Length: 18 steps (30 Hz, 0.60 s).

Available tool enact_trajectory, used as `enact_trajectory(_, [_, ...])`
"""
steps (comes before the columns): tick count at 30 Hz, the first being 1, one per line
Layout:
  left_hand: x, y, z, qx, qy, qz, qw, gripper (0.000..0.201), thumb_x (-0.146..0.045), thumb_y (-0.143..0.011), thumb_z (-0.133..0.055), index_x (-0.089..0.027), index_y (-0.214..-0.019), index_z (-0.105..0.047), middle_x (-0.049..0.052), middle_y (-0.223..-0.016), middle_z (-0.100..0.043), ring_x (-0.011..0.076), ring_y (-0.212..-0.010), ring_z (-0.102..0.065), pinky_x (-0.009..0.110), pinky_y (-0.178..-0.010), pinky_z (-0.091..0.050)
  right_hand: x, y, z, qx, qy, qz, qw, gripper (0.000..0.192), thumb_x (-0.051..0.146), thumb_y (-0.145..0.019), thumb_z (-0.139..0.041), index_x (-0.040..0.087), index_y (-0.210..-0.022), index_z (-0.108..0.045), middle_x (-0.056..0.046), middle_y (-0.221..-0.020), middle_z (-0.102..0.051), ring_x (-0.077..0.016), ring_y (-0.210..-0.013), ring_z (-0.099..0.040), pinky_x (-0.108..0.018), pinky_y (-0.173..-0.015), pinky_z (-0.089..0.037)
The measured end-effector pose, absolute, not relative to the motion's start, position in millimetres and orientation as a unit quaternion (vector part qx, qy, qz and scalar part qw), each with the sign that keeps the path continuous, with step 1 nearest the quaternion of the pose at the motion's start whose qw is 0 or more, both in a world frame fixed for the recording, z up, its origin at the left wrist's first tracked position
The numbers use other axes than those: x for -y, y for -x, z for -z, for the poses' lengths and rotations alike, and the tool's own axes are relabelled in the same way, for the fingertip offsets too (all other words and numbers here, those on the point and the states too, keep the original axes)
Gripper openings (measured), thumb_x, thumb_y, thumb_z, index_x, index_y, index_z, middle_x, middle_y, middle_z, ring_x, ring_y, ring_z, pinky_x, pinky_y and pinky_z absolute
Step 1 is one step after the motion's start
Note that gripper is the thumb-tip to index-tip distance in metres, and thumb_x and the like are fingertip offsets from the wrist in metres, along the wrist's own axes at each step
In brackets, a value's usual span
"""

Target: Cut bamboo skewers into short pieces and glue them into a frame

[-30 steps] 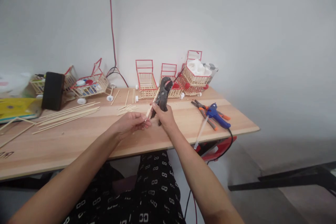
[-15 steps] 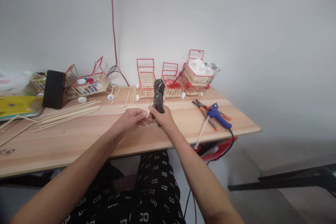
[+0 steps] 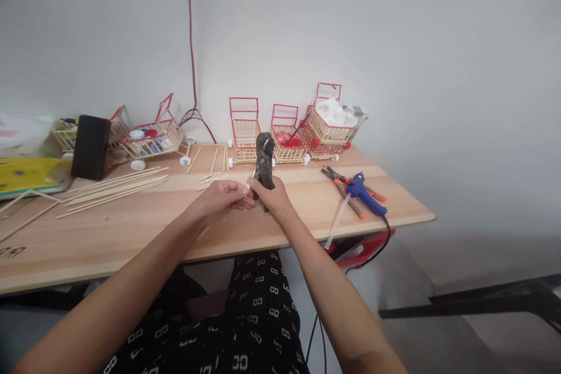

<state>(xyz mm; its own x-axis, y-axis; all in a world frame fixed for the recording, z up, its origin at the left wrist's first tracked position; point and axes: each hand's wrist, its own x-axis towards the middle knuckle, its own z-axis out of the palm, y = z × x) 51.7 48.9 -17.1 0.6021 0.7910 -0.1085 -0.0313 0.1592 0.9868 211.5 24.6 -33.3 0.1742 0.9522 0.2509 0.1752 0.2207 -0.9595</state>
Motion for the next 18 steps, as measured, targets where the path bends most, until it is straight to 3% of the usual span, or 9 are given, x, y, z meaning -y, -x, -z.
enact_trajectory(9, [-44.8,-49.7,14.5,-0.319,-0.502,-0.298,0.747,0.04,-0.037,-0.06,-0.082,-0.005,-0.082,-0.071,0.016,-0.078,-0.074,0.0172,-0.067,-0.068,0.028,-0.07,-0.05,-26.7,-212.4,36.3,0.539,0.522,-0.348,0.562,0.037,0.052,-0.07,-0.067,0.017,-0.063,-0.057,0.001,-0.055,-0.055,-0.0105,-0.05,-0.046,-0.022,-0.046,-0.037])
enact_trajectory(18, [-42.3,-52.2,13.8,-0.321,-0.44,-0.285,0.789,0.015,-0.021,-0.076,-0.071,-0.007,-0.081,-0.069,0.013,-0.075,-0.074,0.0141,-0.067,-0.068,0.025,-0.071,-0.05,-26.6,-212.1,36.3,0.542,0.514,-0.347,0.568,0.038,0.052,-0.071,-0.066,0.017,-0.063,-0.053,0.004,-0.054,-0.047,-0.0091,-0.05,-0.04,-0.023,-0.047,-0.033])
